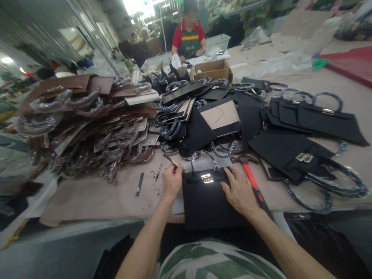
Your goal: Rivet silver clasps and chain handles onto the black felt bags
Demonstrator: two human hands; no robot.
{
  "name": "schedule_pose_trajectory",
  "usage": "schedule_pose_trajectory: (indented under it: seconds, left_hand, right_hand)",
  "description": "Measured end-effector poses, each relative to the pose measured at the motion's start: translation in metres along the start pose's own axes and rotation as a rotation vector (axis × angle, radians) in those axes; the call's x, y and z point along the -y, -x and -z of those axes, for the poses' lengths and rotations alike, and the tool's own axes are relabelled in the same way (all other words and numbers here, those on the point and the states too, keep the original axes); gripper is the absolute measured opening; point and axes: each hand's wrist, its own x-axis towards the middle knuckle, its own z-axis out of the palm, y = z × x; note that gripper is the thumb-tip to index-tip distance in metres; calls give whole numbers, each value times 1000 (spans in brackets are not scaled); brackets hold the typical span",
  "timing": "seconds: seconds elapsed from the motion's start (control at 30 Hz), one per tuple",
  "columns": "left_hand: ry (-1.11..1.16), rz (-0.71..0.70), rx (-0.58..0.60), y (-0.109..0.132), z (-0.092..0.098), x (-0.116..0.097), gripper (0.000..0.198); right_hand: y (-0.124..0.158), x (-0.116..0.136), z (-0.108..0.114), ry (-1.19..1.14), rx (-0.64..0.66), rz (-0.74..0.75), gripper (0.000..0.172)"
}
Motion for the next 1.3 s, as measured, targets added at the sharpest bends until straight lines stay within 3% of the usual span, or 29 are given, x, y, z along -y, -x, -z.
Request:
schedule_pose_trajectory:
  seconds: [0.13,0.2,0.27,0.37,0.53,1.0,1.17,1.3]
  left_hand:
    - [-559,113,-43,-17,84,53,25]
    - [-749,208,-34,-18,110,79,25]
    - [-841,265,-40,-13,122,98,23]
    - [-844,230,-83,-2,121,111,24]
    - [-848,152,-103,5,107,112,28]
    - [-830,41,-154,-5,101,111,24]
    - [-796,-42,-18,-34,88,101,22]
    - [-837,81,170,-71,71,89,28]
  right_hand:
    - [-1,3,6,-16,0,-19,54]
    - [0,8,8,21,-4,-25,52]
    - [2,16,7,82,-6,-26,50]
    - [5,34,-2,139,-4,-10,50]
    - [6,55,-16,141,-35,22,50]
    - [-2,56,-16,116,-104,85,52]
    - [-2,59,-16,127,-87,61,52]
    - [-1,60,-13,159,-52,44,51]
